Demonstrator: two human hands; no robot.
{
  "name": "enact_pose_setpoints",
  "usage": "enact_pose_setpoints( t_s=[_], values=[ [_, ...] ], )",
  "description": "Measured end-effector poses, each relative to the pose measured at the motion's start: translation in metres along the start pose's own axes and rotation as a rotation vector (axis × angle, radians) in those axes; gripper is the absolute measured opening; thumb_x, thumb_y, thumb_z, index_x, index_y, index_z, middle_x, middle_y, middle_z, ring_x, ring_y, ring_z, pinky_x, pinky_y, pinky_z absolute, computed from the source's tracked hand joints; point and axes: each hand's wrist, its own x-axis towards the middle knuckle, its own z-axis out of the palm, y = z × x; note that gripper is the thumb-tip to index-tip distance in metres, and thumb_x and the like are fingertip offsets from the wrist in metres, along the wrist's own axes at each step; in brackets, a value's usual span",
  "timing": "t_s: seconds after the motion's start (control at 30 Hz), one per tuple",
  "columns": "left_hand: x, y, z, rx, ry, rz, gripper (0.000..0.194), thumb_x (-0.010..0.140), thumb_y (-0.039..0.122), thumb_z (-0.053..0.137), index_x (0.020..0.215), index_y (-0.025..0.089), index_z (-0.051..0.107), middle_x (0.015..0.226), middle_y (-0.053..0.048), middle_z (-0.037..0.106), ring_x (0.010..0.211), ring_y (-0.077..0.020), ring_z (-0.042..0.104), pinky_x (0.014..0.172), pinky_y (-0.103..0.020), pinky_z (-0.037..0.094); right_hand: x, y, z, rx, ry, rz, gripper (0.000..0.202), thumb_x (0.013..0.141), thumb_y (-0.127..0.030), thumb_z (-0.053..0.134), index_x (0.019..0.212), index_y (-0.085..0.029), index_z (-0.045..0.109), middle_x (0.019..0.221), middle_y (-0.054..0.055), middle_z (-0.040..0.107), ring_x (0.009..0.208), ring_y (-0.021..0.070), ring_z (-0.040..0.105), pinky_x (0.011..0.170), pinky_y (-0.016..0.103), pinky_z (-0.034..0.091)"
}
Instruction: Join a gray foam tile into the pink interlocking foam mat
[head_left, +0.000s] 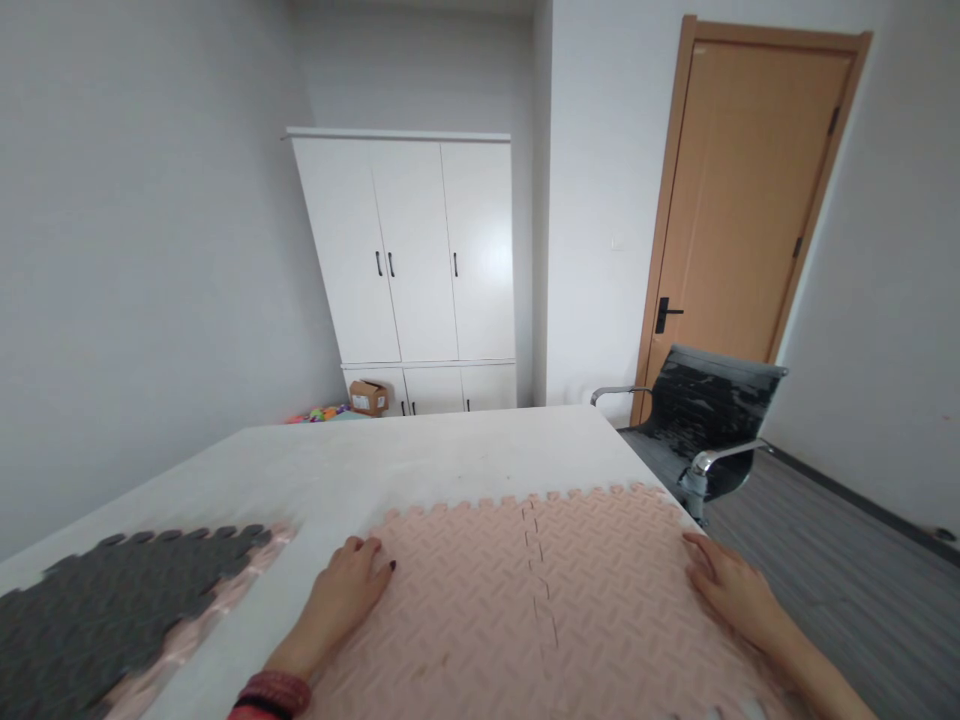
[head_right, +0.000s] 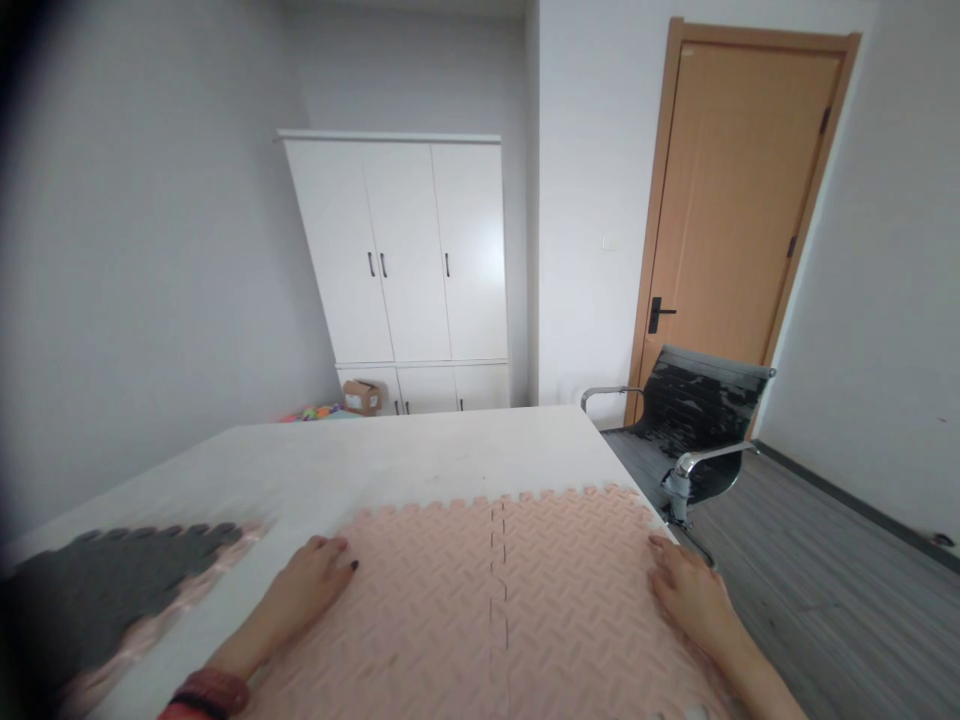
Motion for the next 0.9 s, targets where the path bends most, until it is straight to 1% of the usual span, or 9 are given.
enact_pose_setpoints(
  t_s=[0.07, 0.13, 0.33, 0.43, 0.53, 0.67, 0.8, 0.87, 0.9],
  values=[
    [0.001, 0.001, 0.003, 0.017, 0.01, -0.015, 0.047, 0.084, 0.038, 0.029, 0.113, 0.009, 0.052, 0.112, -0.018, 0.055, 0.104, -0.0333, 0.053, 0.085, -0.045, 0.043, 0.001, 0.001, 0.003, 0.006, 0.014, -0.007, 0.05, 0.082, -0.035, 0.038, 0.126, -0.016, 0.051, 0.127, 0.011, 0.059, 0.115, 0.0268, 0.055, 0.094, 0.042, 0.044],
    [0.002, 0.001, 0.005, 0.027, 0.013, -0.005, 0.048, 0.084, 0.039, 0.029, 0.114, 0.008, 0.051, 0.112, -0.018, 0.056, 0.103, -0.0341, 0.053, 0.086, -0.047, 0.043, 0.001, 0.002, 0.006, 0.011, 0.028, -0.011, 0.049, 0.083, -0.037, 0.038, 0.125, -0.016, 0.052, 0.126, 0.01, 0.059, 0.115, 0.0266, 0.055, 0.095, 0.041, 0.044],
    [0.004, 0.005, 0.003, -0.005, 0.051, 0.052, 0.049, 0.085, 0.037, 0.031, 0.123, 0.009, 0.043, 0.115, -0.015, 0.059, 0.108, -0.0279, 0.053, 0.094, -0.04, 0.039, -0.001, 0.001, 0.004, 0.079, 0.051, -0.07, 0.047, 0.084, -0.043, 0.04, 0.122, -0.019, 0.051, 0.122, 0.01, 0.061, 0.112, 0.0247, 0.056, 0.095, 0.039, 0.043],
    [0.004, 0.006, 0.0, -0.043, 0.07, 0.056, 0.044, 0.086, 0.037, 0.031, 0.121, 0.014, 0.043, 0.113, -0.011, 0.061, 0.109, -0.024, 0.053, 0.095, -0.035, 0.038, -0.001, -0.003, 0.0, 0.131, 0.045, -0.078, 0.043, 0.084, -0.042, 0.041, 0.12, -0.019, 0.051, 0.118, 0.01, 0.063, 0.109, 0.0236, 0.058, 0.095, 0.037, 0.043],
    [-0.001, 0.003, -0.001, -0.08, 0.076, 0.048, 0.037, 0.086, 0.037, 0.031, 0.116, 0.02, 0.045, 0.109, -0.007, 0.062, 0.108, -0.0221, 0.055, 0.093, -0.034, 0.039, -0.002, -0.005, -0.002, 0.145, 0.039, -0.062, 0.042, 0.083, -0.039, 0.042, 0.119, -0.019, 0.049, 0.116, 0.009, 0.064, 0.107, 0.0238, 0.059, 0.094, 0.038, 0.044],
    [-0.018, -0.004, -0.006, -0.142, 0.078, 0.009, 0.033, 0.083, 0.038, 0.038, 0.11, 0.022, 0.047, 0.103, -0.006, 0.063, 0.104, -0.0235, 0.057, 0.09, -0.037, 0.041, -0.011, -0.003, 0.003, 0.125, 0.051, -0.038, 0.041, 0.081, -0.04, 0.045, 0.116, -0.021, 0.053, 0.114, 0.009, 0.065, 0.106, 0.0253, 0.06, 0.095, 0.039, 0.044],
    [-0.037, -0.014, -0.016, -0.27, 0.038, 0.017, 0.034, 0.082, 0.038, 0.041, 0.111, 0.023, 0.05, 0.108, -0.005, 0.064, 0.104, -0.0208, 0.057, 0.093, -0.035, 0.04, -0.028, 0.001, 0.012, 0.099, 0.058, -0.022, 0.045, 0.081, -0.046, 0.045, 0.116, -0.02, 0.056, 0.116, 0.01, 0.065, 0.107, 0.0284, 0.06, 0.097, 0.045, 0.044],
    [-0.04, -0.027, -0.022, -0.362, 0.009, 0.058, 0.032, 0.084, 0.038, 0.039, 0.109, 0.023, 0.052, 0.111, -0.003, 0.064, 0.107, -0.0186, 0.056, 0.095, -0.031, 0.04, -0.034, 0.006, 0.018, 0.083, 0.052, -0.024, 0.045, 0.081, -0.048, 0.045, 0.114, -0.02, 0.059, 0.117, 0.01, 0.065, 0.106, 0.0301, 0.061, 0.097, 0.049, 0.044],
    [-0.041, -0.038, -0.026, -0.387, 0.002, 0.071, 0.032, 0.084, 0.039, 0.038, 0.107, 0.023, 0.053, 0.112, -0.002, 0.064, 0.108, -0.0178, 0.056, 0.097, -0.03, 0.039, -0.036, 0.01, 0.02, 0.082, 0.076, -0.037, 0.045, 0.081, -0.048, 0.045, 0.114, -0.021, 0.061, 0.117, 0.01, 0.065, 0.105, 0.0308, 0.062, 0.095, 0.05, 0.046]
  ],
)
